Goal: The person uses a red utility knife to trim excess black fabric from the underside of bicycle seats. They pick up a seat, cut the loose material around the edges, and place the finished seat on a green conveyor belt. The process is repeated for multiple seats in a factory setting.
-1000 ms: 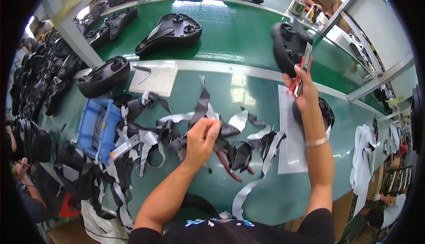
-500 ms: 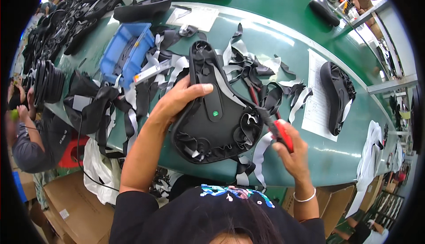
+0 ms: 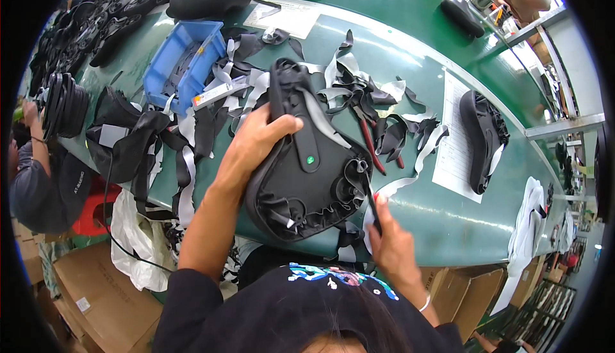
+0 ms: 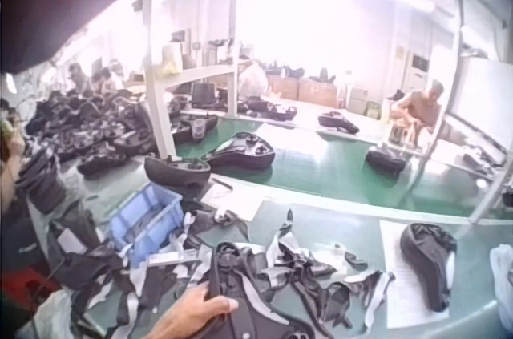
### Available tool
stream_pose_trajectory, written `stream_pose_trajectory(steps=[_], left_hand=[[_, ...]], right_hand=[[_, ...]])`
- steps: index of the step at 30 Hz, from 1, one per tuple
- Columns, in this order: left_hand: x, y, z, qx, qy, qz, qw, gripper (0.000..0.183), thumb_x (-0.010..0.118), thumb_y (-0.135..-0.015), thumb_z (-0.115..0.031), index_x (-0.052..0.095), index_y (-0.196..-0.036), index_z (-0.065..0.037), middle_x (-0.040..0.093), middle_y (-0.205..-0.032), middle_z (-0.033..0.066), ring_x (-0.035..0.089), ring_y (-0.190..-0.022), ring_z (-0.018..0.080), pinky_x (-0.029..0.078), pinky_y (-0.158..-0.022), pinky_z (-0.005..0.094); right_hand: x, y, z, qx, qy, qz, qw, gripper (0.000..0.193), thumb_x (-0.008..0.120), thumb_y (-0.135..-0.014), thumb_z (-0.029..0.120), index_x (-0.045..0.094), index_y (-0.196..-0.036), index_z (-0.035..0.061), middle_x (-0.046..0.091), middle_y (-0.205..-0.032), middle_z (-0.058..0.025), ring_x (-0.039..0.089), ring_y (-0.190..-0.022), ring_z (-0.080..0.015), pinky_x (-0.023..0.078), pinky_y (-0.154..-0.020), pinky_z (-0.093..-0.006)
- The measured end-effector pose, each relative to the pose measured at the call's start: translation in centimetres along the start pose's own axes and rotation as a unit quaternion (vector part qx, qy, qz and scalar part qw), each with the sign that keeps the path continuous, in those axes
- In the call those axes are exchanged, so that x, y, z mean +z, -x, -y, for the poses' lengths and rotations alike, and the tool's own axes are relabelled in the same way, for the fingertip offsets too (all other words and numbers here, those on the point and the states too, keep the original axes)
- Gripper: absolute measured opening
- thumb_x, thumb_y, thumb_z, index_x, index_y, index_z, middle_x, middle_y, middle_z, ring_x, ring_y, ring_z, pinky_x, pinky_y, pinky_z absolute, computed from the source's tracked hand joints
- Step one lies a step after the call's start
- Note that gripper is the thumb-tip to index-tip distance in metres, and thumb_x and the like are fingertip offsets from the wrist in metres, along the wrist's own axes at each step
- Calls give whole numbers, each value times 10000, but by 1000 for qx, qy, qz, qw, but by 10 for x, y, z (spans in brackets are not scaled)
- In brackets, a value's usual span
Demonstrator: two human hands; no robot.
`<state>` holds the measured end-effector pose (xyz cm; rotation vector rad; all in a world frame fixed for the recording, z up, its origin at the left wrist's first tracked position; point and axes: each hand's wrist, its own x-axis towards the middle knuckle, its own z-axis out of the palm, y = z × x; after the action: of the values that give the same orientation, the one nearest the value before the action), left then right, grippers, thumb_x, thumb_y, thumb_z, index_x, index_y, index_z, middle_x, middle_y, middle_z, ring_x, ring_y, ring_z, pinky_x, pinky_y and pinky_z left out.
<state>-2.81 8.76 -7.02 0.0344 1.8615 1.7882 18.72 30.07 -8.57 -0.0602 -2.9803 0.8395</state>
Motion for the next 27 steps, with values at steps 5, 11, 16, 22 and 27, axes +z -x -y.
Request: stream_pose_trajectory(steps=[5,11,16,22,27], left_hand=[[-2,42,21,-4,142,-69,987,418,632,-787,-310,549,-1039,13,534,-862,38,525,-746,118,453,-661,261],[1,55,28,50,110,-96,988,417,643,-793,-313,542,-1041,8,508,-869,22,486,-801,119,416,-749,258],[-5,62,65,167,-127,-344,915,494,715,-756,-258,493,-1117,-4,511,-990,93,470,-952,197,390,-866,334],[36,42,5,382,-425,-60,818,533,741,-682,-253,504,-1124,-72,522,-1010,114,478,-988,279,358,-824,413],[42,7,6,365,-400,131,830,199,666,-766,-242,636,-869,-75,591,-834,92,482,-827,265,347,-772,384]], right_hand=[[-4,22,13,15,-94,-42,995,601,635,-851,95,357,-1383,61,608,-1077,-224,654,-849,-353,536,-735,-384],[-6,-80,27,-92,-142,-164,972,532,645,-811,81,437,-1298,22,615,-1106,-156,633,-941,-270,502,-792,-338],[-25,-101,1,109,-408,-113,900,410,585,-779,40,522,-1183,12,552,-876,-36,554,-659,-107,465,-577,-231],[-38,-85,25,57,-411,-105,904,419,620,-782,16,527,-1190,22,573,-900,-19,565,-676,-97,477,-591,-234],[-45,-61,24,32,-284,-89,954,502,678,-786,54,514,-1261,55,655,-857,-89,619,-662,-177,502,-637,-262]])
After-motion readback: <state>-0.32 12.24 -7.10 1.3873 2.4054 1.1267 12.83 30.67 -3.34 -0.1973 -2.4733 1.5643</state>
